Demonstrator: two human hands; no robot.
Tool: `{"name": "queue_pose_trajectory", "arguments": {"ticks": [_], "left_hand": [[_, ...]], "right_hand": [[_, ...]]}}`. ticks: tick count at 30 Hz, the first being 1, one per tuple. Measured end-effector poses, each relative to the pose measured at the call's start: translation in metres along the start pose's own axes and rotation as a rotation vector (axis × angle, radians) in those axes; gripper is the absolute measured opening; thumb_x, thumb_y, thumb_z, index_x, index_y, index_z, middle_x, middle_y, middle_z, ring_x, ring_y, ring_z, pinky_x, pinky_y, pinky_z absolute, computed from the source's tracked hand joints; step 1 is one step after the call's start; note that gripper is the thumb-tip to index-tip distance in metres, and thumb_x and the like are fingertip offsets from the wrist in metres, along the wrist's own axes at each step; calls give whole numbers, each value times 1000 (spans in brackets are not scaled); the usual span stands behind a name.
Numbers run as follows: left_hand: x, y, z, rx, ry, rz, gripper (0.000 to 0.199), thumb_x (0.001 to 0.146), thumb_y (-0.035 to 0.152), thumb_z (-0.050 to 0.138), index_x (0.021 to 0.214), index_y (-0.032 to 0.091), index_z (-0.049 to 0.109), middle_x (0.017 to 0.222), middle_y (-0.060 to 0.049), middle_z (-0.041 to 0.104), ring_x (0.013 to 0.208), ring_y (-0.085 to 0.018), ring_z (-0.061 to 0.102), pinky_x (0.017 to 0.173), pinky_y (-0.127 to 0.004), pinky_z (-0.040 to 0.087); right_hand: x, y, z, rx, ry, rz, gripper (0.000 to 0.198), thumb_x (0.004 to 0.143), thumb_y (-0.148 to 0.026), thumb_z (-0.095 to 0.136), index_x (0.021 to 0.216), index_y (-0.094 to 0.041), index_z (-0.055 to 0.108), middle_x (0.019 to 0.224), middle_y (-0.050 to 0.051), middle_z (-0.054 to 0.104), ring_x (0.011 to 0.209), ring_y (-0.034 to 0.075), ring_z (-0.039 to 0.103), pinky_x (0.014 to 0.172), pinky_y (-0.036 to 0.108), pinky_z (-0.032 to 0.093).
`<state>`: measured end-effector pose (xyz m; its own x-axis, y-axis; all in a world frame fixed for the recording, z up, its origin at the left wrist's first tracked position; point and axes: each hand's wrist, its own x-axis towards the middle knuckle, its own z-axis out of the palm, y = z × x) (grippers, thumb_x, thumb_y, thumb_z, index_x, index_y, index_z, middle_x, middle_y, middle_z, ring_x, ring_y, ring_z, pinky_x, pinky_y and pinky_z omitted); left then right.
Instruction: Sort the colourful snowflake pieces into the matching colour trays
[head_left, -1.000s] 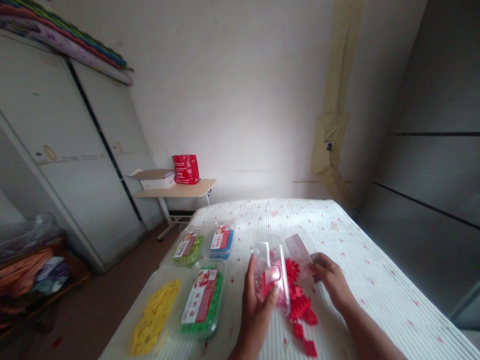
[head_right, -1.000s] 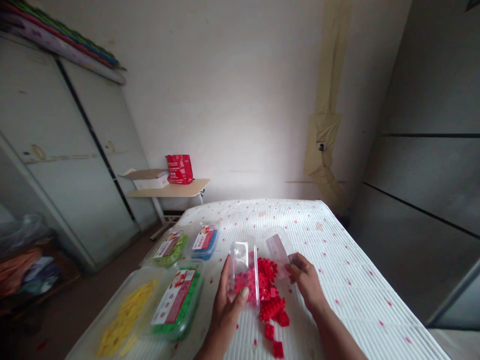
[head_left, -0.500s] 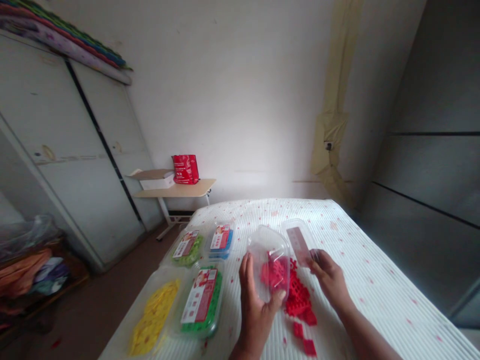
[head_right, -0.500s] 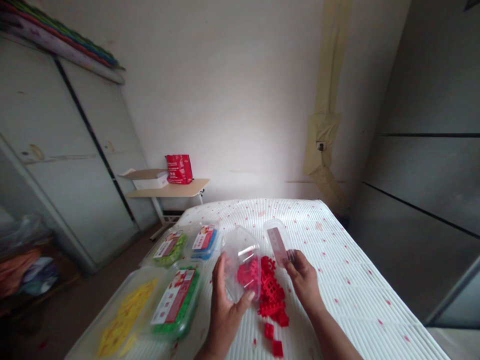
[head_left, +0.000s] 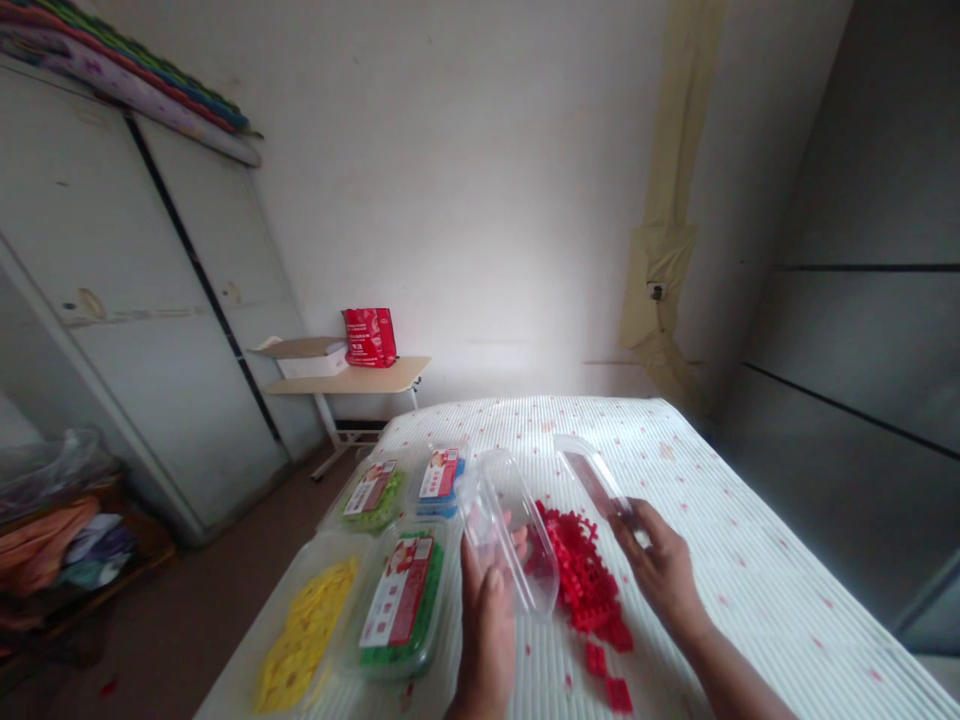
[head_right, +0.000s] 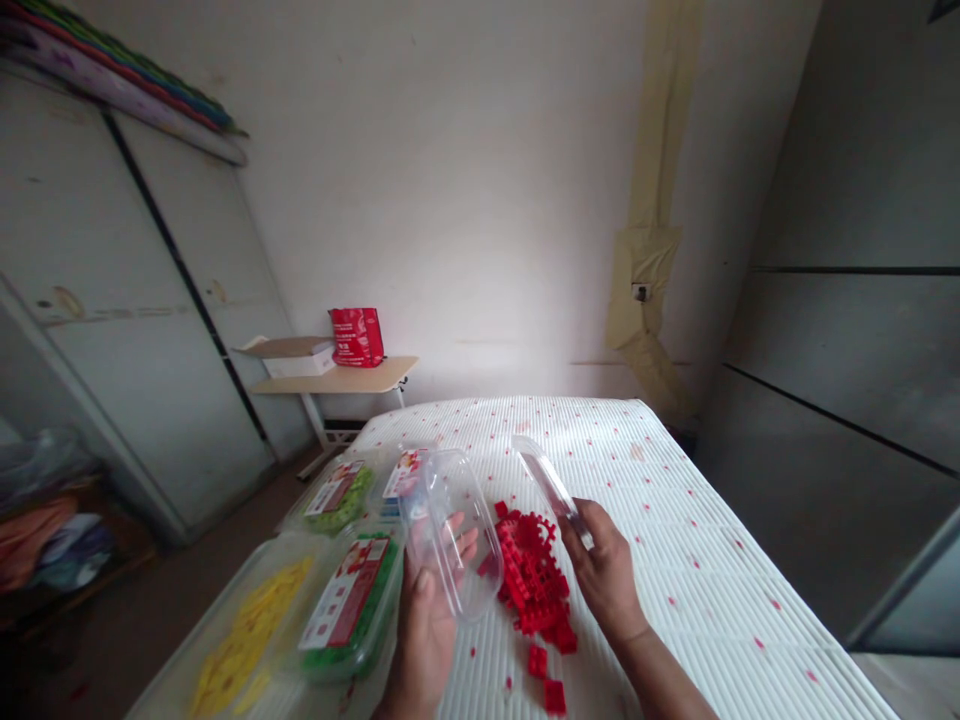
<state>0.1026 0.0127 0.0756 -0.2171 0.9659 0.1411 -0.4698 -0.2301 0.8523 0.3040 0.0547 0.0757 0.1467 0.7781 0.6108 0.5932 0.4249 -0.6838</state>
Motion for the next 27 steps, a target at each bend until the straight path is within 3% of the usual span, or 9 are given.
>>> {"name": "queue_pose_trajectory", "arguments": {"ticks": [5,11,14,17,24,27], "left_hand": [[7,-7,-6,-109,-32,-25,68,82,51,42,141,28,20,133,-11,49,116,-26,49,94,-42,39],[10,-5,-5,-385,-118,-210,71,80,61,36,140,25,24,127,-16,53,102,-28,58,92,-47,39],[10,-4,-4,-395,-157,-246,71,78,65,36,139,28,28,131,-13,51,115,-28,50,99,-47,33],[9,-4,-4,-364,-211,-261,71,76,68,35,138,34,28,135,-9,48,125,-27,40,103,-47,26],[7,-7,-5,-376,-277,-256,69,78,65,36,138,32,28,134,-9,48,126,-26,38,102,-45,28],[7,-9,-7,-362,-239,-241,68,78,63,38,138,31,30,130,-8,51,127,-25,38,104,-44,27]], "right_hand": [[-1,-2,1,-9,19,-45,17,83,-35,50,88,-21,58,78,4,61,71,18,58,68,30,48],[4,-14,1,377,47,259,30,75,-43,60,92,-19,54,76,2,61,67,17,59,61,30,51],[6,-20,2,583,16,425,47,69,-45,65,105,-18,49,69,-1,57,57,16,58,53,32,51],[3,-23,6,652,-65,504,54,68,-45,67,110,-17,47,69,-2,56,53,15,58,52,32,51],[-10,-31,22,626,-360,515,49,75,-51,55,111,-17,50,73,1,62,51,15,59,50,30,51],[-11,-28,22,446,-340,393,46,80,-50,49,111,-16,53,85,7,66,62,17,63,55,29,52]]}}
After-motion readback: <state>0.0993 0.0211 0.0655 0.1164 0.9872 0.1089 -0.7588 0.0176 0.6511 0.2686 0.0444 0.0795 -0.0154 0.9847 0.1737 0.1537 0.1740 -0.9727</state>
